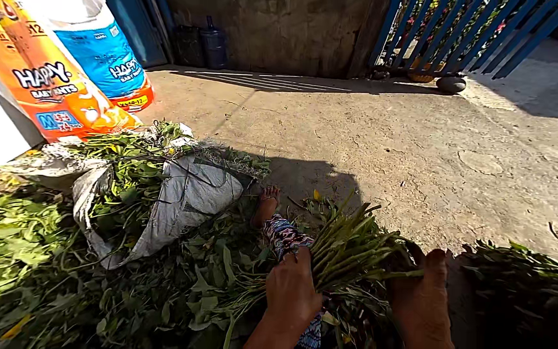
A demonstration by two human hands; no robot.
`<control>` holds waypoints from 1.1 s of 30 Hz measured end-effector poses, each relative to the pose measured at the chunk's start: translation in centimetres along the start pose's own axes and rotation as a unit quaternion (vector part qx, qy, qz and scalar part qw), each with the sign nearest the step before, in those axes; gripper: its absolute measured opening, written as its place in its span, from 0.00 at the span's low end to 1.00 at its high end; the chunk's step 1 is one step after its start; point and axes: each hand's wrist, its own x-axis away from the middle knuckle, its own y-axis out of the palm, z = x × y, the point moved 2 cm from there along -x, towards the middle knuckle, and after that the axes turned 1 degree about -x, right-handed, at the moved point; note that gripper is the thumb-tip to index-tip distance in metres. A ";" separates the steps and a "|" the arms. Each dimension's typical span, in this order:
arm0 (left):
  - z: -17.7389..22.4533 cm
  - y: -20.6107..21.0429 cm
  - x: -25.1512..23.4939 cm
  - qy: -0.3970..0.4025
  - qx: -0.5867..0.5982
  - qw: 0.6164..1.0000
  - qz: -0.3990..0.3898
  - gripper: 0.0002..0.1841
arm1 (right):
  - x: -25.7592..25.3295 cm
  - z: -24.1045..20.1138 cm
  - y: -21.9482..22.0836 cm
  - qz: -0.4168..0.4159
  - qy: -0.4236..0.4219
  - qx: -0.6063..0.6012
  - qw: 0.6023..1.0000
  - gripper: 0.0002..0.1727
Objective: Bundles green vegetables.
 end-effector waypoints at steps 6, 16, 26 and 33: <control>1.8 2.6 0.9 0.076 -0.105 0.965 0.227 0.46 | 2.4 -8.0 1.6 -0.082 -0.490 0.522 0.693 0.42; 0.8 3.5 1.2 0.091 -0.158 0.928 0.324 0.39 | -5.8 -7.7 0.1 -0.213 -0.305 0.666 0.647 0.04; 1.6 4.1 0.9 0.138 -0.170 0.916 0.336 0.31 | 3.1 -8.5 6.4 -0.441 -0.393 0.659 0.466 0.59; -0.3 4.5 0.9 0.175 -0.133 0.901 0.374 0.39 | -2.3 -2.4 7.0 -0.605 -0.036 0.692 0.392 0.41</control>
